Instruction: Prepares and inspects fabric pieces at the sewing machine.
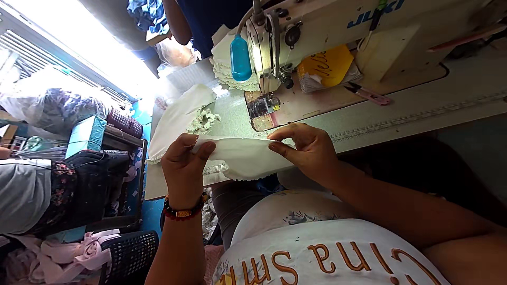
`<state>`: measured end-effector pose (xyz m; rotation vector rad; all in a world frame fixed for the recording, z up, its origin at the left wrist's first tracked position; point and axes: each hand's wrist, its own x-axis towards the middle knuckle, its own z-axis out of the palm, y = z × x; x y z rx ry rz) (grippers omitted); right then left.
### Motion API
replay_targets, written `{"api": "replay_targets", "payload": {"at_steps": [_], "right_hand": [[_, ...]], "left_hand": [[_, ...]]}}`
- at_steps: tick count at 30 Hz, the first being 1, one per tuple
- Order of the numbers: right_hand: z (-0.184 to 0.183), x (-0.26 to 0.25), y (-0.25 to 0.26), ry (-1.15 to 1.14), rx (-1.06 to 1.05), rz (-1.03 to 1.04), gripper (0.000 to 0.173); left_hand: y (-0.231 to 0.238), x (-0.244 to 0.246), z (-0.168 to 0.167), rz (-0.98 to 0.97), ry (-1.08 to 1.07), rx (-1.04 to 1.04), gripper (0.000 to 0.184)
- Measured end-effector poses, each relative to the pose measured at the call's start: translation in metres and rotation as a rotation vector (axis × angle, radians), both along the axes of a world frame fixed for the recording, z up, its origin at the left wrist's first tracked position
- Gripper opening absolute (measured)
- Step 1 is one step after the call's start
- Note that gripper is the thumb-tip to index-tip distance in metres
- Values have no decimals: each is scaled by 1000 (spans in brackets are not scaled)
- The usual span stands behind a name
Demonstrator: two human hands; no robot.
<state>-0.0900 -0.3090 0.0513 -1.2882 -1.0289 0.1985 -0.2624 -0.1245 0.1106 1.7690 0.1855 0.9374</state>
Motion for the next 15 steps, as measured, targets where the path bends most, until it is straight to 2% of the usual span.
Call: {"api": "replay_targets", "payload": {"at_steps": [8, 15], "right_hand": [[0, 0, 0, 54, 8, 36, 25], [0, 0, -1, 69, 5, 45, 21]], "left_hand": [[-1, 0, 0, 22, 4, -39, 18], [0, 0, -2, 25, -1, -54, 16]]}}
